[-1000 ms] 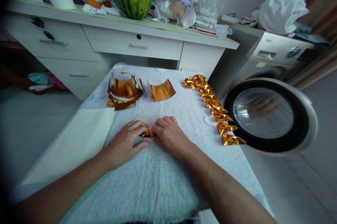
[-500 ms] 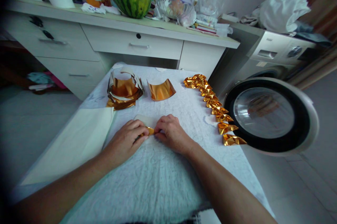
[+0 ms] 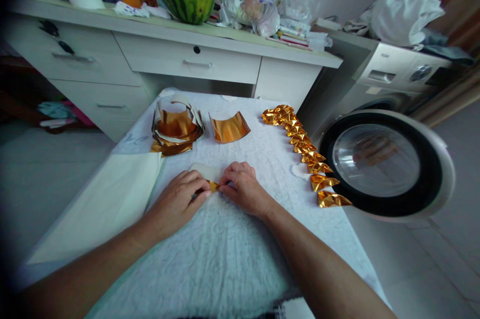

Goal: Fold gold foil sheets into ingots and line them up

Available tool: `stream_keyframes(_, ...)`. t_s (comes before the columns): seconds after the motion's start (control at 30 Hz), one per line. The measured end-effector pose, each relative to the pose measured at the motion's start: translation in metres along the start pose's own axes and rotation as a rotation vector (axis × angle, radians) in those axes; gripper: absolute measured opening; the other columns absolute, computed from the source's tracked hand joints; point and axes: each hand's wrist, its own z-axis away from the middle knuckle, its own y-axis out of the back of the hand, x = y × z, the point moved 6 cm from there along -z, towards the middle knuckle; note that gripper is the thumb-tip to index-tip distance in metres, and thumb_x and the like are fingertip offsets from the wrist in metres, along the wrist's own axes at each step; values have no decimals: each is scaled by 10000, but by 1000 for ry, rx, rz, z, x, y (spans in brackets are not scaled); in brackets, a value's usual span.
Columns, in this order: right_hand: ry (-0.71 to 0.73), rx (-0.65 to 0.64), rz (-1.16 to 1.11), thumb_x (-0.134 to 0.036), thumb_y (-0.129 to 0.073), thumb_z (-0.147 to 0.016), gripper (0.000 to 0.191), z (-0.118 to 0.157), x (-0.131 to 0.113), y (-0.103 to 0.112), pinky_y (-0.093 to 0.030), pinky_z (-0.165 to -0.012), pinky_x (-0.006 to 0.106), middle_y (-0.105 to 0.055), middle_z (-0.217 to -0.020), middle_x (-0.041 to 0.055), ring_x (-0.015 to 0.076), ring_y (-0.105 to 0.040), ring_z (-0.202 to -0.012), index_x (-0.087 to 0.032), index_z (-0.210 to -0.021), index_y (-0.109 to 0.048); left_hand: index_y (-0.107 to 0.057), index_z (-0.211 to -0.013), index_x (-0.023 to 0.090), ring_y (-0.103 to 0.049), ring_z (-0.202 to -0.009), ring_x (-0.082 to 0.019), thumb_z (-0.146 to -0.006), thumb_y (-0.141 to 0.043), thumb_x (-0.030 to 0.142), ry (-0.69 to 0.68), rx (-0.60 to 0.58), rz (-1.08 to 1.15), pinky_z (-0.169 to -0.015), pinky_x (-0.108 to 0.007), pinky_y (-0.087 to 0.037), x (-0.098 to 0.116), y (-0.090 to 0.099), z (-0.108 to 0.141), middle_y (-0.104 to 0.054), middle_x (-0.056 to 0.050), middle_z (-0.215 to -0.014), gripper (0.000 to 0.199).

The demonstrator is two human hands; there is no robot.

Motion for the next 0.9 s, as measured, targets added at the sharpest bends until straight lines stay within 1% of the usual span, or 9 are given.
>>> stream_keyframes(0.13,-33,-7,-8,-160,-658,-845,62,-1,2,-1,-333,-901,376,-610,-968,38,191,-497,-963,-185,-789,-661,-661,-831,189,-553,-869,-215,-933,-471,230,6,-11,-16,-782,-366,-448,-1,-1,-2,-584,-44,-830,220)
stream_keyframes(0.3,-102,-8,11,-174,-662,-841,65,-2,3,-1,-334,-903,378,-597,-977,45,195,-490,-967,-174,-776,-660,-654,-822,180,-556,-875,-218,-917,-491,201,33,-23,-51,-782,-370,-444,-2,-3,-4,-595,-50,-846,190)
stream_keyframes(0.53,-145,24,70,-183,-611,-860,99,-2,0,-3,-347,-877,356,-582,-963,46,191,-472,-947,-169,-771,-651,-619,-801,174,-547,-882,-223,-906,-496,181,44,-21,-77,-789,-374,-431,-2,-4,-2,-594,-51,-851,162)
stream_keyframes(0.77,-208,61,76,-199,-667,-820,80,-3,-2,-3,-340,-866,349,-576,-957,39,195,-464,-941,-174,-745,-654,-594,-785,184,-535,-872,-225,-900,-491,189,42,-33,-122,-773,-373,-421,-1,-5,-2,-580,-44,-840,154)
stream_keyframes(0.9,-229,71,84,-223,-686,-814,92,-3,-3,-2,-334,-854,345,-574,-954,36,198,-459,-942,-175,-743,-651,-606,-791,183,-534,-877,-225,-922,-464,196,44,-40,-119,-777,-372,-420,0,-5,-3,-584,-47,-847,194)
